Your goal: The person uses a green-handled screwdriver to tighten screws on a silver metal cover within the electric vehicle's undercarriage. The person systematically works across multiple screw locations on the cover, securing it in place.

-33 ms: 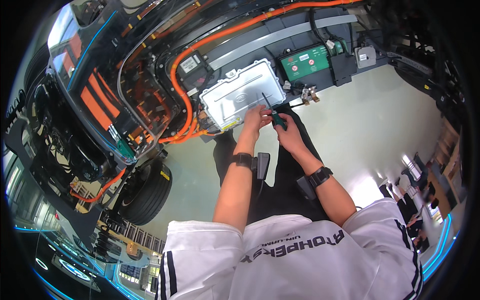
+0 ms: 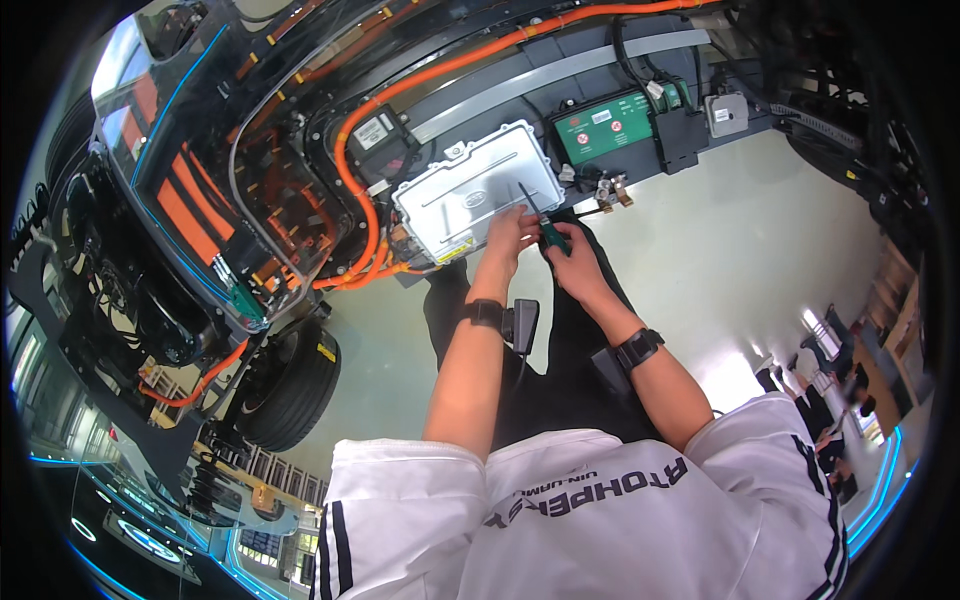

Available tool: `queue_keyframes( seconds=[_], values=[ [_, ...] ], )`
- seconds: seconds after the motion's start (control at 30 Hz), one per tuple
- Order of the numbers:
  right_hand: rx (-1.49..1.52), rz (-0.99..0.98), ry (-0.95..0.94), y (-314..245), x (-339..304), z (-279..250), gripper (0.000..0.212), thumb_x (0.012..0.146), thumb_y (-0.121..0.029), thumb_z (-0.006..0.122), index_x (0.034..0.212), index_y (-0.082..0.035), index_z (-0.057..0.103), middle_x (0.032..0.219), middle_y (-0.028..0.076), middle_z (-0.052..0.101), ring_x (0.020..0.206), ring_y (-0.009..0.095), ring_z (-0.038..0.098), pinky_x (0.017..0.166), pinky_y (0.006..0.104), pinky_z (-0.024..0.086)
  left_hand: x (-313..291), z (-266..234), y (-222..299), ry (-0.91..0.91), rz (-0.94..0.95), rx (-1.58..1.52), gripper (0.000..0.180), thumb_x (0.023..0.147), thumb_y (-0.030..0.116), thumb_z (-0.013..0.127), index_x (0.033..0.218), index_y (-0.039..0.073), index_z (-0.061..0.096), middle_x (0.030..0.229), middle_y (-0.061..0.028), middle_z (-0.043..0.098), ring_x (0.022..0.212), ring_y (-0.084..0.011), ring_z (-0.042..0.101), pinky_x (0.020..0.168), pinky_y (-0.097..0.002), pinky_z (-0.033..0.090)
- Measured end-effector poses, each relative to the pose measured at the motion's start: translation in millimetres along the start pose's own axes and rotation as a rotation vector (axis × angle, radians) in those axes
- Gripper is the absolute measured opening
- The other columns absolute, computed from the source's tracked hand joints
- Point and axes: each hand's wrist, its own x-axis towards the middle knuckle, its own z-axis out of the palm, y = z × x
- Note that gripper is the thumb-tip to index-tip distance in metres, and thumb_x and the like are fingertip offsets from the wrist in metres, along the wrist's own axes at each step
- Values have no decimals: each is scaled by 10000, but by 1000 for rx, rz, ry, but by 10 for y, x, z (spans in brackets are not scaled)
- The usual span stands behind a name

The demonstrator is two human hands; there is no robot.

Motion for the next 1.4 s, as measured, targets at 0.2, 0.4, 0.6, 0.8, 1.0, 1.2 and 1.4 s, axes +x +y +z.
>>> queue_keyframes(
  seconds=[0.2, 0.4, 0.6, 0.8, 1.0, 1.2, 1.4],
  values=[
    [-67, -7, 46, -377, 471, -399, 406, 869, -231, 584, 1195, -2, 506, 1084, 232, 632, 1023, 387, 617, 876, 417, 477, 386, 669, 162, -163, 65, -262, 574, 1018, 131, 322, 1486, -11, 21, 1104, -210, 653, 887, -248, 638, 803, -371, 517],
    [-122, -82, 99, -445, 795, -278, 414, 882, -214, 564, 1223, 16, 515, 1022, 274, 640, 974, 439, 616, 830, 451, 493, 815, 651, 323, -202, 68, -235, 513, 1027, 142, 278, 1475, -13, 84, 1067, -243, 645, 890, -291, 644, 828, -385, 533],
    [-73, -94, 128, -506, 912, -203, 431, 884, -207, 554, 1255, 9, 508, 1049, 288, 626, 994, 453, 599, 853, 453, 487, 1023, 606, 372, -219, 50, -178, 333, 1009, 115, 283, 1313, -18, 304, 966, -224, 660, 861, -277, 640, 791, -374, 531],
    [-7, -85, 99, -327, 1097, -128, 414, 890, -199, 547, 1250, 1, 515, 1110, 260, 620, 1069, 413, 589, 908, 411, 467, 1115, 572, 413, -185, 31, -154, 404, 985, 98, 304, 1365, -34, 266, 933, -219, 663, 825, -274, 644, 747, -361, 534],
    [-10, 48, 58, -359, 1113, -117, 436, 914, -188, 538, 1270, 62, 505, 1150, 208, 623, 1074, 274, 608, 921, 333, 450, 1096, 588, 506, -173, 18, -103, 319, 987, 87, 296, 1267, -45, 369, 944, -230, 656, 853, -287, 644, 790, -381, 535],
    [-32, 25, 113, -416, 1038, -79, 453, 913, -195, 538, 1286, 59, 497, 1169, 224, 619, 1100, 299, 603, 932, 334, 445, 1066, 608, 512, -145, 41, -30, 334, 981, 83, 302, 1270, -71, 368, 939, -243, 661, 847, -300, 649, 771, -386, 532],
    [-48, 23, 59, -410, 1084, -71, 465, 907, -198, 533, 1301, 46, 495, 1151, 232, 626, 1098, 304, 610, 930, 339, 445, 1157, 565, 457, -80, 17, -20, 457, 946, 92, 379, 1372, -70, 343, 856, -216, 684, 754, -260, 637, 654, -348, 501]
  ],
)
